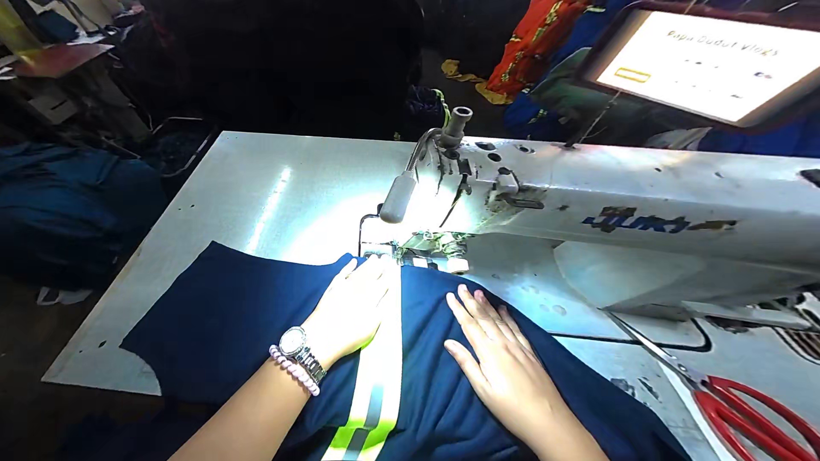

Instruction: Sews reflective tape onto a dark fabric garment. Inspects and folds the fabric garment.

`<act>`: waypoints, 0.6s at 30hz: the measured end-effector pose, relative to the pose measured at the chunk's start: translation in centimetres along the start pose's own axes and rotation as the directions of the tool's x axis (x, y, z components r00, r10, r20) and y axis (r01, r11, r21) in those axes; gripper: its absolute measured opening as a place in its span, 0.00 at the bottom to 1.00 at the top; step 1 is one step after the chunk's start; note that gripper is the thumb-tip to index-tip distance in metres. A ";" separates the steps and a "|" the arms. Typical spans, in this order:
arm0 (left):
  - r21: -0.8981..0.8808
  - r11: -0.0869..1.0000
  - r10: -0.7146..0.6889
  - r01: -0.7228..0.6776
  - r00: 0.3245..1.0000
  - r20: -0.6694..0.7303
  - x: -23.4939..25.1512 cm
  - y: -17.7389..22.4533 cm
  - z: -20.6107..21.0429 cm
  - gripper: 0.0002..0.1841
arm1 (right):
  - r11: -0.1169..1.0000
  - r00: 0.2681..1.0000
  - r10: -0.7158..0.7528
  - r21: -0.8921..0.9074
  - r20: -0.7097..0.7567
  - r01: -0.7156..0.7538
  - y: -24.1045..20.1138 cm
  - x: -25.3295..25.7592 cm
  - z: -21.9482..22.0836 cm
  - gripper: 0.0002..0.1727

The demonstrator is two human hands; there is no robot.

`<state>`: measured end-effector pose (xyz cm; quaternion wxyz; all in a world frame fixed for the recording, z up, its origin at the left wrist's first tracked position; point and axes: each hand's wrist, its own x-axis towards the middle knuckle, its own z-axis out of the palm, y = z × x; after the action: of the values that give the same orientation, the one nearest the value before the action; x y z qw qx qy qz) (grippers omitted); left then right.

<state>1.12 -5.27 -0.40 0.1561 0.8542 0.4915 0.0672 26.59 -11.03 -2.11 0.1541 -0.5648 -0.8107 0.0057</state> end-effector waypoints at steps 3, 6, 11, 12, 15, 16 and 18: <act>-0.023 1.000 0.002 -0.003 1.000 -0.024 -0.1 0.0 0.2 0.27 | 1.000 1.000 0.010 -0.007 0.017 -0.009 0.0 0.0 -0.1 0.39; -0.019 1.000 -0.020 0.020 1.000 0.005 -0.1 0.0 0.2 0.28 | 1.000 1.000 0.011 -0.013 0.016 -0.011 -0.1 0.0 -0.1 0.39; -0.025 0.999 0.040 -0.042 0.997 -0.066 -0.2 -0.2 0.4 0.26 | 1.000 1.000 0.004 -0.010 0.019 -0.003 0.0 0.0 -0.1 0.38; -0.022 0.999 0.047 -0.048 0.997 -0.061 -0.1 -0.2 0.3 0.25 | 1.000 1.000 0.002 -0.012 0.021 -0.001 0.0 0.0 -0.1 0.38; -0.033 0.999 0.041 -0.044 0.997 -0.067 -0.1 -0.2 0.4 0.25 | 1.000 1.000 -0.010 -0.006 0.023 0.010 0.2 0.1 -0.1 0.38; -0.043 0.999 0.031 -0.033 0.998 -0.052 -0.1 -0.1 0.3 0.25 | 1.000 1.000 -0.014 -0.005 0.025 0.014 0.3 0.2 -0.1 0.38; -0.049 0.999 0.020 -0.022 0.999 -0.048 0.0 -0.1 0.3 0.25 | 1.000 0.999 -0.022 -0.010 0.025 0.022 0.5 0.4 -0.1 0.38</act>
<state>1.10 -5.31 -0.70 0.1647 0.8534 0.4841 0.1010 26.91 -10.50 -2.02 0.1412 -0.5566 -0.8187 0.0068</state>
